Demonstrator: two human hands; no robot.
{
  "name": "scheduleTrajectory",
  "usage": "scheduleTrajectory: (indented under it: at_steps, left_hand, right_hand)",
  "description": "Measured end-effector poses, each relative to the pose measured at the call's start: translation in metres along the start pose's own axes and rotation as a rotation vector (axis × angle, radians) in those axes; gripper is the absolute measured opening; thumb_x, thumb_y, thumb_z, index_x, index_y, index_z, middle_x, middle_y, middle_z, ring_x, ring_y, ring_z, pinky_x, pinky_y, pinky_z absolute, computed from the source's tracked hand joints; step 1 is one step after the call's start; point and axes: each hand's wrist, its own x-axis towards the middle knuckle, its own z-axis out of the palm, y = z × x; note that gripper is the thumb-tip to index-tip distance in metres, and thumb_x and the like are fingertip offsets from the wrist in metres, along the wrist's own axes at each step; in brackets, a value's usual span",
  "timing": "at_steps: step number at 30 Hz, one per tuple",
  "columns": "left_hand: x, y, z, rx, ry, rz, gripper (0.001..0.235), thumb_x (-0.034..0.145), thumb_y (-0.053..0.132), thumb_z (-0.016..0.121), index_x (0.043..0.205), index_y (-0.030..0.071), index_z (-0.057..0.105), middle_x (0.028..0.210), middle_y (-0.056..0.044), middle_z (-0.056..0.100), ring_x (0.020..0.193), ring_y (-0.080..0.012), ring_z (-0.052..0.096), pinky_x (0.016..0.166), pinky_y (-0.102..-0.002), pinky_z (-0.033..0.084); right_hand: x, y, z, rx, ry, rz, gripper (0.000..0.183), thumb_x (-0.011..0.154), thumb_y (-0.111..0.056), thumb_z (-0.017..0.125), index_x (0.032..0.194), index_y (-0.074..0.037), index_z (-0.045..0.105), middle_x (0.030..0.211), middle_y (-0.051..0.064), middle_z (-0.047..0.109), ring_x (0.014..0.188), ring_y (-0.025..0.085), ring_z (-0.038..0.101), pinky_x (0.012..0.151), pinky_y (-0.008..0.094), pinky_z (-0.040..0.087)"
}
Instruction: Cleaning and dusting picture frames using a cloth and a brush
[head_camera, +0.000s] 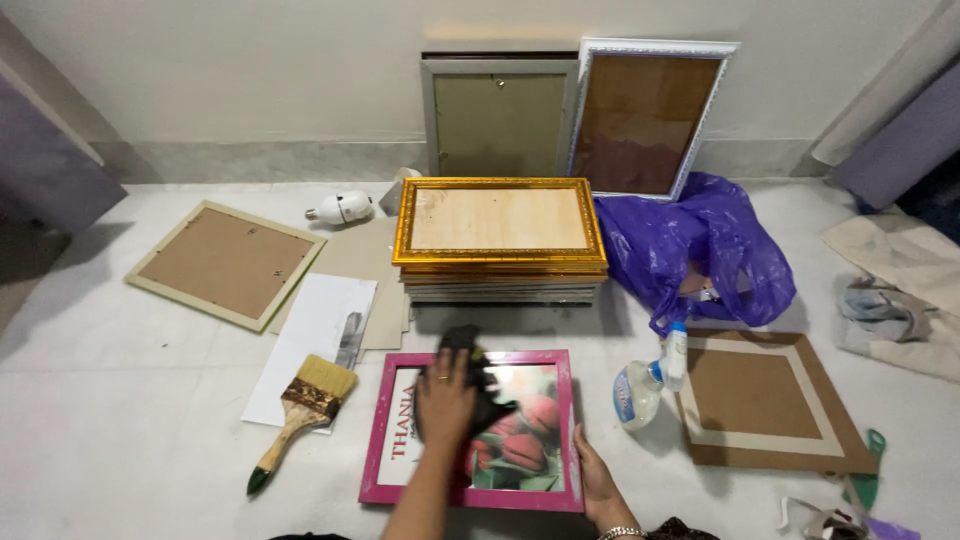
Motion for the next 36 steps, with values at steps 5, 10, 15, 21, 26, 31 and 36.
scheduleTrajectory:
  at_steps: [5, 10, 15, 21, 26, 31, 36]
  left_hand:
    - [-0.031, -0.104, -0.028, 0.099, -0.16, -0.123, 0.08, 0.09, 0.04, 0.056, 0.161, 0.024, 0.024, 0.165, -0.008, 0.03, 0.149, -0.0336, 0.032, 0.115, -0.053, 0.032]
    - [-0.087, -0.1, -0.035, 0.155, -0.004, -0.287, 0.072, 0.087, 0.038, 0.062, 0.152, 0.011, 0.043, 0.157, -0.014, 0.045, 0.142, -0.0346, 0.045, 0.11, -0.043, 0.042]
    - [-0.124, -0.049, -0.038, 0.239, 0.293, -0.56, 0.066, 0.077, 0.038, 0.068, 0.14, 0.019, 0.059, 0.149, -0.006, 0.057, 0.135, -0.0316, 0.054, 0.113, -0.048, 0.042]
    - [-0.139, 0.043, -0.035, -0.005, 0.18, -0.461, 0.076, 0.076, 0.037, 0.068, 0.148, 0.025, 0.049, 0.152, -0.003, 0.05, 0.136, -0.0285, 0.049, 0.115, -0.05, 0.038]
    - [-0.139, 0.134, -0.045, -0.097, 0.124, -0.243, 0.081, 0.074, 0.037, 0.071, 0.15, 0.022, 0.047, 0.157, -0.008, 0.043, 0.138, -0.035, 0.043, 0.112, -0.051, 0.034]
    - [-0.135, 0.173, -0.067, -0.25, 0.108, -0.04, 0.077, 0.081, 0.035, 0.07, 0.152, 0.016, 0.046, 0.159, -0.015, 0.038, 0.141, -0.0398, 0.036, 0.11, -0.054, 0.029]
    - [-0.101, 0.11, -0.071, -0.388, -0.121, 0.348, 0.079, 0.082, 0.032, 0.07, 0.156, 0.025, 0.042, 0.162, -0.012, 0.035, 0.144, -0.0382, 0.034, 0.112, -0.054, 0.029]
  right_hand:
    - [0.041, 0.02, -0.037, 0.046, -0.068, -0.068, 0.056, 0.1, -0.046, 0.048, 0.142, -0.01, 0.057, 0.121, 0.018, 0.065, 0.088, 0.024, 0.057, 0.07, 0.037, 0.045]
    - [0.013, 0.007, -0.006, 0.141, -0.408, 0.003, 0.069, 0.098, -0.05, 0.035, 0.154, -0.01, 0.041, 0.142, 0.026, 0.059, 0.117, 0.041, 0.063, 0.094, 0.053, 0.055]
    - [0.026, 0.014, -0.024, 0.041, -0.172, -0.1, 0.065, 0.097, -0.05, 0.048, 0.144, -0.006, 0.056, 0.125, 0.025, 0.069, 0.093, 0.03, 0.066, 0.071, 0.039, 0.052]
    - [0.009, 0.009, -0.008, 0.087, -0.51, -0.17, 0.065, 0.103, -0.051, 0.028, 0.153, -0.012, 0.041, 0.138, 0.022, 0.063, 0.111, 0.038, 0.068, 0.089, 0.047, 0.059]
    - [0.036, 0.024, -0.041, 0.043, -0.181, -0.162, 0.058, 0.101, -0.059, 0.046, 0.125, -0.011, 0.068, 0.088, 0.004, 0.065, 0.06, 0.011, 0.052, 0.049, 0.026, 0.036]
    - [0.071, 0.037, -0.074, 0.046, -0.141, -0.139, 0.054, 0.101, -0.063, 0.049, 0.104, -0.014, 0.073, 0.06, -0.004, 0.057, 0.039, 0.006, 0.04, 0.034, 0.024, 0.023]
    - [0.103, 0.048, -0.098, 0.06, -0.046, -0.117, 0.047, 0.103, -0.055, 0.053, 0.085, -0.015, 0.07, 0.06, -0.004, 0.056, 0.039, 0.008, 0.037, 0.031, 0.028, 0.022]
